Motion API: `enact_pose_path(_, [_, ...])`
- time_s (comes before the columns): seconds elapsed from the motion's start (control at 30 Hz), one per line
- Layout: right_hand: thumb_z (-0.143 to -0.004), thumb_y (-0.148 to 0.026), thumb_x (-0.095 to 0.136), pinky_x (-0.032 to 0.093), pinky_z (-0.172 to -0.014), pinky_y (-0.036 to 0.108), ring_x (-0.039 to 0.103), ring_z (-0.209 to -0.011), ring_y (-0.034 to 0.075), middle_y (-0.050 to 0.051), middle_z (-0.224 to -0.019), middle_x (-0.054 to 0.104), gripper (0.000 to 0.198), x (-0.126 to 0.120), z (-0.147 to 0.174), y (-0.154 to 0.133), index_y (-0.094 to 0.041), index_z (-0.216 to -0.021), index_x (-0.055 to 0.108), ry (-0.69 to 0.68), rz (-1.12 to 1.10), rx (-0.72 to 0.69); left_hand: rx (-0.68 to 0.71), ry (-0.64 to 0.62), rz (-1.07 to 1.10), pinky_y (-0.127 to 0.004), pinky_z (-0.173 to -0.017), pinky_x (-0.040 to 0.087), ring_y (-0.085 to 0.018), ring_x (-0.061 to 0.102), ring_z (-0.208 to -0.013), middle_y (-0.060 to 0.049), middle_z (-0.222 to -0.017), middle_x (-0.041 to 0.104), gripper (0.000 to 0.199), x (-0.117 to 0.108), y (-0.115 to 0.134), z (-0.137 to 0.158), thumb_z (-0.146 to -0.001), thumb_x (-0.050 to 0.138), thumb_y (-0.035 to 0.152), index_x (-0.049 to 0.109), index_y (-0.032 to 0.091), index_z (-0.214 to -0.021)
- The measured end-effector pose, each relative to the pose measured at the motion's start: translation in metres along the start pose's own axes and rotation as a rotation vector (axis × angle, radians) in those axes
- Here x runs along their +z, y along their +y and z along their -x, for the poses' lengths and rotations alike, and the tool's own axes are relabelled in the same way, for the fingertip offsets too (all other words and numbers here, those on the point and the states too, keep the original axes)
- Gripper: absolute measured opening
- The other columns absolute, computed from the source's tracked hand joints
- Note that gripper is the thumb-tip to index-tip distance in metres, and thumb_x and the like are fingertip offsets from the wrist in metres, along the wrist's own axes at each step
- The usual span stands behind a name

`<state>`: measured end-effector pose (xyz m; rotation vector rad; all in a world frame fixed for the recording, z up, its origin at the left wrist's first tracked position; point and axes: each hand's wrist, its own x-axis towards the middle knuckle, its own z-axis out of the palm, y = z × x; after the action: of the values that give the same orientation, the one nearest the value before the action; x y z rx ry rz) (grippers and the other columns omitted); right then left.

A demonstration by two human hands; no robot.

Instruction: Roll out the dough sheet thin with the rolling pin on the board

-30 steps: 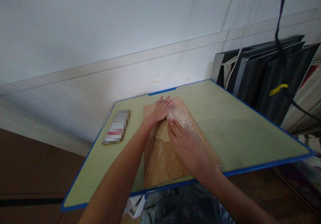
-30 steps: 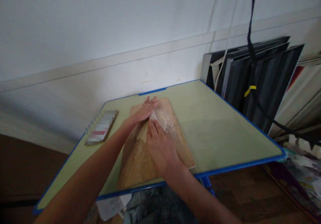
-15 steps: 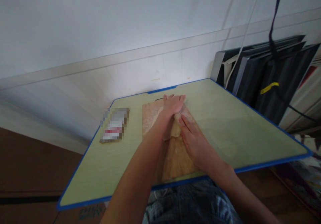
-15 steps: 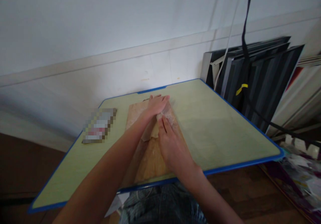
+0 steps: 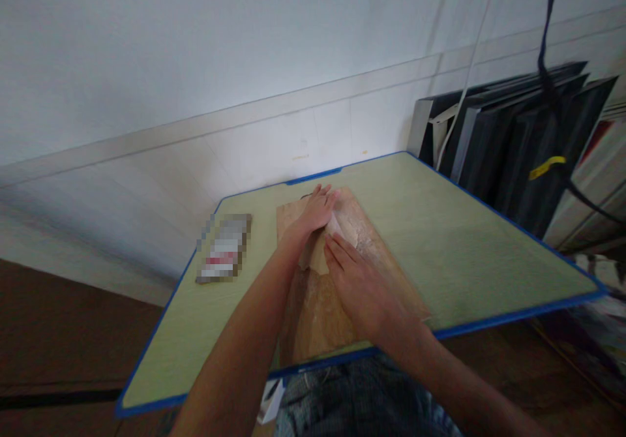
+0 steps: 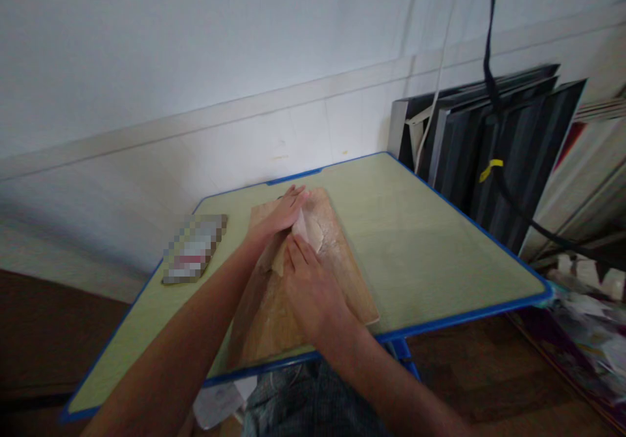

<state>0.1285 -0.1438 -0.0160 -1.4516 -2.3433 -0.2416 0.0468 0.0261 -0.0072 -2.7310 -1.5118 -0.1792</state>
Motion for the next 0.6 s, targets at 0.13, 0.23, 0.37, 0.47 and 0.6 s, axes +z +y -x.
enact_pose_path(0.13, [-0.075,0.004,0.028,0.032,-0.108,0.041,0.03,-0.133,0.026,0.021,-0.139,0.041,0.056,0.002,0.013,0.014,0.004,-0.128,0.047,0.069,-0.105,0.055,0.004,0.037,-0.007,-0.031,-0.112,0.019,-0.014,0.051,-0.118,-0.008,-0.122,0.061,0.042,0.003,0.021,-0.013,-0.096,0.02,0.022,0.056,0.014,-0.117])
enact_pose_path(0.23, [-0.077,0.002,0.028,0.031,-0.108,0.044,0.019,-0.137,0.024,0.019,-0.145,0.033,0.059,0.005,0.025,0.025,-0.002,-0.134,0.041,0.137,-0.196,0.118,-0.077,0.06,0.001,-0.037,-0.106,0.029,-0.02,0.055,-0.112,-0.01,-0.105,0.068,0.055,0.003,0.042,-0.025,-0.097,0.013,0.032,0.064,0.013,-0.105])
enact_pose_path(0.37, [-0.077,0.002,0.028,0.028,-0.109,0.046,0.01,-0.138,0.024,0.017,-0.151,0.019,0.062,0.007,0.032,0.03,-0.005,-0.139,0.033,0.162,-0.232,0.148,-0.16,0.075,0.041,-0.04,-0.094,0.041,-0.026,0.058,-0.106,-0.014,-0.101,0.068,0.063,0.0,0.061,-0.033,-0.096,0.014,0.043,0.068,0.012,-0.094])
enact_pose_path(0.47, [-0.078,0.001,0.03,0.027,-0.11,0.045,0.012,-0.138,0.026,0.02,-0.149,0.023,0.057,0.003,0.028,0.025,0.0,-0.134,0.04,0.153,-0.164,0.136,-0.121,0.085,0.101,-0.039,-0.095,0.039,-0.025,0.059,-0.105,-0.014,-0.1,0.069,0.056,0.001,0.058,-0.032,-0.096,0.022,0.042,0.069,0.013,-0.092])
enact_pose_path(0.6, [-0.078,-0.002,0.036,0.027,-0.11,0.045,0.023,-0.135,0.031,0.026,-0.138,0.04,0.046,-0.003,0.016,0.012,0.008,-0.12,0.052,0.074,-0.05,0.017,-0.079,0.1,0.138,-0.036,-0.104,0.031,-0.019,0.051,-0.117,-0.007,-0.114,0.065,0.042,0.005,0.04,-0.025,-0.096,0.026,0.03,0.065,0.018,-0.102])
